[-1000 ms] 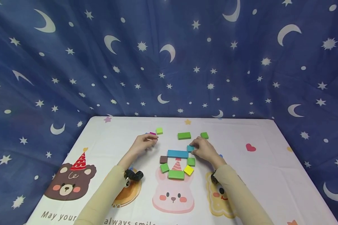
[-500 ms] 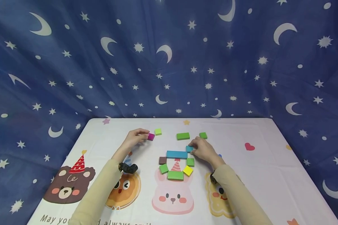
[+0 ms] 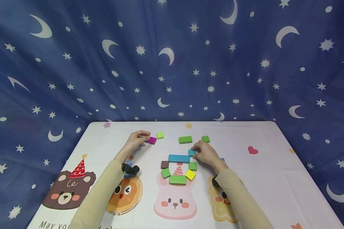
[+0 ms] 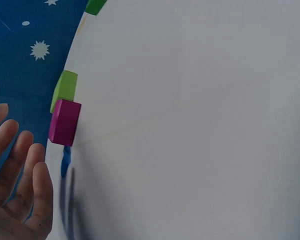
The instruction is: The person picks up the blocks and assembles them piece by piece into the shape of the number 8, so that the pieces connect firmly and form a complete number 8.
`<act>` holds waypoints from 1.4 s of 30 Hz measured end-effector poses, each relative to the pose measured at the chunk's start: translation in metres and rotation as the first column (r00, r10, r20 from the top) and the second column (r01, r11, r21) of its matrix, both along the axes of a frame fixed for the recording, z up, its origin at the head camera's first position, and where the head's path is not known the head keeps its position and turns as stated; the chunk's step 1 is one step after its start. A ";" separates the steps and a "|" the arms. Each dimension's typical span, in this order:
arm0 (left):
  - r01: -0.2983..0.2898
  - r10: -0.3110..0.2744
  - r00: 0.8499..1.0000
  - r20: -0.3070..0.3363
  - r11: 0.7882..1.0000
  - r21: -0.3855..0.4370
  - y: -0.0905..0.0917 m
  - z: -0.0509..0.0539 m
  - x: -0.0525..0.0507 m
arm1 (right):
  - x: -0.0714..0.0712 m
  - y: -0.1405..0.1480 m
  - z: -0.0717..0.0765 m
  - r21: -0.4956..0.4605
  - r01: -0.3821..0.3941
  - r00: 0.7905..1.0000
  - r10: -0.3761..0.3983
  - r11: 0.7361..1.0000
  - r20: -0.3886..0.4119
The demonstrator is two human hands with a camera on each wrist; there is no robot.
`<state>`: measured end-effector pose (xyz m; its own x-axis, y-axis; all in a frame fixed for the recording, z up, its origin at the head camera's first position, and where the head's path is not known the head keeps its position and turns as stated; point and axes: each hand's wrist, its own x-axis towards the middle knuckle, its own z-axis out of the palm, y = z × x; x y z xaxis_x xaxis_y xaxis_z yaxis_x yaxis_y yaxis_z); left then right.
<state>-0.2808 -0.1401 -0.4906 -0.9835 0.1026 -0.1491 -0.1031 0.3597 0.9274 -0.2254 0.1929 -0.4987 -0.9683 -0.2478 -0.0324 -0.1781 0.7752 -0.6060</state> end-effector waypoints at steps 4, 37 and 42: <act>0.022 -0.022 1.000 -0.008 0.999 -0.037 0.000 -0.005 -0.002 | 0.000 -0.001 -0.002 -0.022 0.006 1.000 -0.006 1.000 0.007; 0.113 -0.132 0.990 -0.053 0.957 -0.266 0.004 -0.015 -0.010 | 0.000 0.001 -0.002 -0.069 0.019 0.999 -0.016 0.997 0.043; 0.111 -0.144 0.986 -0.088 0.948 -0.299 0.004 -0.015 -0.010 | -0.002 0.001 0.000 -0.079 0.011 0.999 -0.007 0.997 0.048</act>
<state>-0.2911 -0.1359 -0.5059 -0.9769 0.1959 -0.0856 0.0557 0.6199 0.7827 -0.2270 0.1942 -0.4988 -0.9683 -0.2426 -0.0588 -0.1409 0.7257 -0.6734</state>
